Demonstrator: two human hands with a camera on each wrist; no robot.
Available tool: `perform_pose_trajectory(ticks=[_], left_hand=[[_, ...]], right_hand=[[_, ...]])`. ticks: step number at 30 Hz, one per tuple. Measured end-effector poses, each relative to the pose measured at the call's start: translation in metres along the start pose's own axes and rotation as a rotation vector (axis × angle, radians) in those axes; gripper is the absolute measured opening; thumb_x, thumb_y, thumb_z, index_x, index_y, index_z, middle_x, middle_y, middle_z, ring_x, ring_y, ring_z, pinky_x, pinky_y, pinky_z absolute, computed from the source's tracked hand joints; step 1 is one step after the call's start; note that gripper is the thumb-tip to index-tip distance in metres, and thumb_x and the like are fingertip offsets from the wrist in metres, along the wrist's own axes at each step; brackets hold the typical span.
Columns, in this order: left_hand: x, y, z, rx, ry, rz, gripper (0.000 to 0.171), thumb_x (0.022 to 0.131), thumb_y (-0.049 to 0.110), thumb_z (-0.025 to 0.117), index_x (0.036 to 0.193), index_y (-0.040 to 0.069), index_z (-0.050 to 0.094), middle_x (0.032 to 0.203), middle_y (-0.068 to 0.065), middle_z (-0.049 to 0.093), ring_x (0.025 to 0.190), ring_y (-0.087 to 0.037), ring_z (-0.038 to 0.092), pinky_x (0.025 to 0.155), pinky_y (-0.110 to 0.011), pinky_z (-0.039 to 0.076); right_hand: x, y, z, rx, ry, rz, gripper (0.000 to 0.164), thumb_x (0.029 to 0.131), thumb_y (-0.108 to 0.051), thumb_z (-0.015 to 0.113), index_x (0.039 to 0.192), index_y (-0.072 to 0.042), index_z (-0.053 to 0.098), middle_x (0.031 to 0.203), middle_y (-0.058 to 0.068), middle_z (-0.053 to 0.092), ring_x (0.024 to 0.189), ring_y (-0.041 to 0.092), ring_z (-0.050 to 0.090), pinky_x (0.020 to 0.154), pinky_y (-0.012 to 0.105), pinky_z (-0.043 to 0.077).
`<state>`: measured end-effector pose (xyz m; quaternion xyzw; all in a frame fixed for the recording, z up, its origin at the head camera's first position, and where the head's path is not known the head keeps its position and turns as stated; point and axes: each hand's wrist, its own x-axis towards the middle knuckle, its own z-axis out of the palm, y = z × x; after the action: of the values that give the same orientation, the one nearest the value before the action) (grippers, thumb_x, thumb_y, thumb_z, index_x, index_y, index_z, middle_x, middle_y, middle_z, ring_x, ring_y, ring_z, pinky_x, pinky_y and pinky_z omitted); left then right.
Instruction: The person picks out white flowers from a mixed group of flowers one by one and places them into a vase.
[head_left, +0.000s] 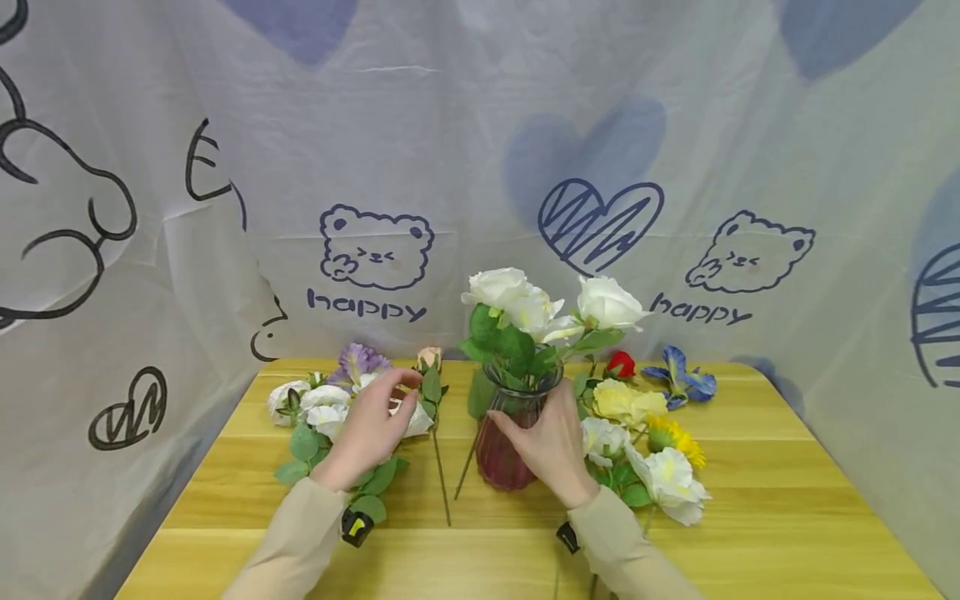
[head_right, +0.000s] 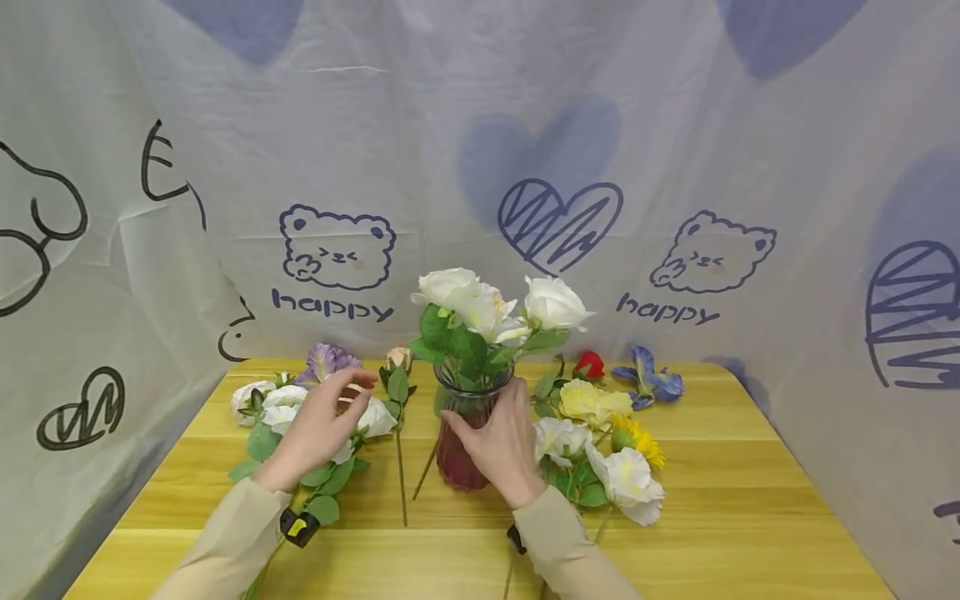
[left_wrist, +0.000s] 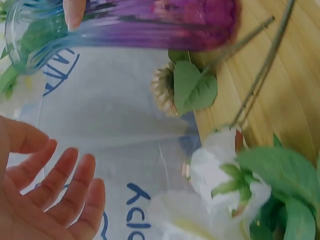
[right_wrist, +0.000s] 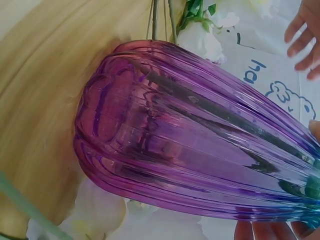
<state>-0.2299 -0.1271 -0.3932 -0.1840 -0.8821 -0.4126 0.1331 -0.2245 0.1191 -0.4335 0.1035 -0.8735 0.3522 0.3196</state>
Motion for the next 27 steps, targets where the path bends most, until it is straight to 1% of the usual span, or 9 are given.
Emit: perform_pose_trajectory(ticks=[5,8,11,14,17,20,22,25,27], left_hand=[[-0.009,-0.006,-0.008,0.105,0.039,-0.029,0.024,0.095,0.012,0.051,0.118,0.011,0.058,0.111,-0.005,0.062,0.092,-0.020,0.059,0.078,-0.041,0.053],[-0.016,-0.012,-0.012,0.181,0.049,-0.022,0.025,0.094,0.013,0.051,0.118,0.011,0.058,0.112,-0.006,0.062,0.091,-0.020,0.060,0.075,-0.040,0.054],[-0.024,-0.017,-0.018,0.255,0.066,-0.002,0.025,0.093,0.013,0.052,0.117,0.011,0.059,0.110,-0.006,0.063,0.090,-0.021,0.061,0.071,-0.041,0.054],[-0.033,-0.020,-0.024,0.324,0.098,0.020,0.022,0.092,0.011,0.054,0.113,0.009,0.060,0.104,-0.006,0.063,0.087,-0.023,0.061,0.068,-0.042,0.054],[-0.043,-0.023,-0.032,0.380,0.118,0.015,0.018,0.090,0.010,0.057,0.108,0.008,0.058,0.097,-0.007,0.062,0.073,-0.021,0.058,0.057,-0.037,0.051],[-0.054,-0.024,-0.041,0.423,0.102,-0.024,0.017,0.089,0.011,0.059,0.105,0.007,0.055,0.092,-0.008,0.059,0.060,-0.016,0.049,0.047,-0.030,0.043],[-0.062,-0.025,-0.046,0.448,0.080,-0.057,0.016,0.088,0.011,0.060,0.102,0.007,0.054,0.089,-0.008,0.057,0.056,-0.014,0.044,0.044,-0.027,0.038],[-0.073,-0.029,-0.052,0.490,0.043,-0.086,0.014,0.086,0.012,0.062,0.098,0.008,0.055,0.087,-0.006,0.056,0.057,-0.014,0.044,0.045,-0.028,0.038],[-0.080,-0.031,-0.054,0.513,0.017,-0.100,0.014,0.085,0.013,0.064,0.095,0.009,0.056,0.088,-0.005,0.056,0.061,-0.015,0.049,0.047,-0.030,0.041]], right_hand=[[0.001,0.004,-0.004,-0.018,0.001,0.028,0.093,0.074,-0.055,0.072,0.139,-0.002,0.032,0.120,0.015,0.047,0.105,0.028,0.050,0.086,0.047,0.050],[0.000,0.006,-0.005,-0.028,0.003,0.032,0.095,0.073,-0.057,0.072,0.139,-0.002,0.032,0.118,0.015,0.047,0.104,0.028,0.050,0.083,0.046,0.051],[-0.003,0.006,-0.007,-0.019,-0.020,0.041,0.098,0.072,-0.059,0.071,0.140,-0.002,0.030,0.121,0.016,0.047,0.107,0.029,0.050,0.086,0.047,0.050],[-0.008,0.007,-0.012,0.021,-0.067,0.074,0.096,0.074,-0.058,0.071,0.141,-0.003,0.030,0.123,0.015,0.045,0.110,0.029,0.049,0.090,0.048,0.048],[-0.013,0.009,-0.017,0.100,-0.102,0.100,0.089,0.075,-0.054,0.072,0.138,-0.004,0.032,0.123,0.014,0.044,0.112,0.027,0.048,0.093,0.047,0.048],[-0.017,0.009,-0.021,0.179,-0.121,0.105,0.084,0.077,-0.049,0.072,0.137,-0.005,0.034,0.124,0.012,0.042,0.115,0.023,0.045,0.097,0.042,0.047],[-0.018,0.008,-0.022,0.218,-0.128,0.110,0.084,0.077,-0.048,0.072,0.138,-0.006,0.032,0.127,0.011,0.041,0.119,0.021,0.043,0.100,0.041,0.045],[-0.020,0.006,-0.023,0.259,-0.125,0.123,0.084,0.078,-0.046,0.073,0.139,-0.007,0.031,0.130,0.011,0.039,0.123,0.021,0.041,0.102,0.041,0.043],[-0.021,0.005,-0.023,0.279,-0.118,0.132,0.083,0.078,-0.045,0.073,0.140,-0.008,0.031,0.131,0.011,0.040,0.123,0.022,0.040,0.102,0.041,0.042]])
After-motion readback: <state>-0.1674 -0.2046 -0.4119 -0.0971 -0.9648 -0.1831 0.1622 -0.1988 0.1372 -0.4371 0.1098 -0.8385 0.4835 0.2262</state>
